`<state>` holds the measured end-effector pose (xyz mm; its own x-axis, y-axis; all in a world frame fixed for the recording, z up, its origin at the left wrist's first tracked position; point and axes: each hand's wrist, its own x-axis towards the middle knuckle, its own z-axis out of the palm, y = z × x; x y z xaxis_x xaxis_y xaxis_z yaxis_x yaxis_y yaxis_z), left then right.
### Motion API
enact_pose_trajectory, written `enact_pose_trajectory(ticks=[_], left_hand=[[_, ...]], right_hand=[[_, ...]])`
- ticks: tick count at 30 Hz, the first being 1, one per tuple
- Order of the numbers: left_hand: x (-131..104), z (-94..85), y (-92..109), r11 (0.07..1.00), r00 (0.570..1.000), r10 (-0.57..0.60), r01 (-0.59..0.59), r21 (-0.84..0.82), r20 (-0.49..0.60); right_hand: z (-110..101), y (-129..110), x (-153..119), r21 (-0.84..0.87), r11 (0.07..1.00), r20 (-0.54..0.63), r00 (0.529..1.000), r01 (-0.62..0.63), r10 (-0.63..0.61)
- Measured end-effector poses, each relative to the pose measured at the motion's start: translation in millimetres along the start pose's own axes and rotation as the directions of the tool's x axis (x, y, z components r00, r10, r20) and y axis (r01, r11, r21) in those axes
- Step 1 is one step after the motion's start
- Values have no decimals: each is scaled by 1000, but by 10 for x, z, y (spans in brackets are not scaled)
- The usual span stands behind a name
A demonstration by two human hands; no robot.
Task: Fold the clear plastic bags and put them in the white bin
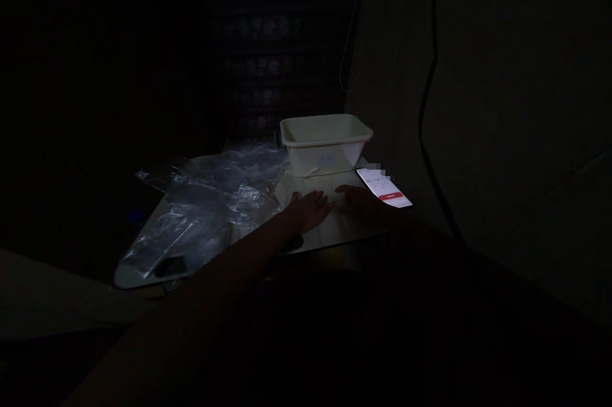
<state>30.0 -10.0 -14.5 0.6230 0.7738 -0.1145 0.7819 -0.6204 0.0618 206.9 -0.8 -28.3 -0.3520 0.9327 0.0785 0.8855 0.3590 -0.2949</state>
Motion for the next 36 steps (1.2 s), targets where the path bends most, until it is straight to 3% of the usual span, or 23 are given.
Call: enact_pose_trajectory(ticks=[9, 16, 19, 23, 25, 28, 32, 36], left_hand=[[-20, -56, 23, 1000, 1000, -12, 12, 5, 27], [-44, -89, 9, 1000, 1000, 6, -5, -6, 17], [-10, -52, -8, 999, 1000, -9, 9, -37, 17], [56, -11, -50, 996, 997, -44, 38, -87, -62], [62, -42, -90, 994, 982, -96, 86, -71, -160], [1, -157, -194, 970, 942, -233, 244, 15, -240], [-165, -313, -390, 898, 907, -378, 408, 165, -188], [-272, -343, -574, 872, 882, -460, 471, 134, -105]], right_hand=[[-34, -132, -228, 8, 998, 51, 997, 62, -62], [-15, -82, -406, 17, 990, 63, 988, 141, -142], [9, -37, -381, 108, 992, 69, 994, 72, -80], [17, -52, -237, 45, 998, -54, 998, 43, -40], [-3, -113, -159, -82, 994, -98, 992, 76, -84], [-64, -253, -79, -243, 968, -57, 995, 69, -85], [-138, -403, -24, -325, 944, 6, 999, 52, -53], [-154, -424, 91, -326, 945, -16, 999, 30, -37]])
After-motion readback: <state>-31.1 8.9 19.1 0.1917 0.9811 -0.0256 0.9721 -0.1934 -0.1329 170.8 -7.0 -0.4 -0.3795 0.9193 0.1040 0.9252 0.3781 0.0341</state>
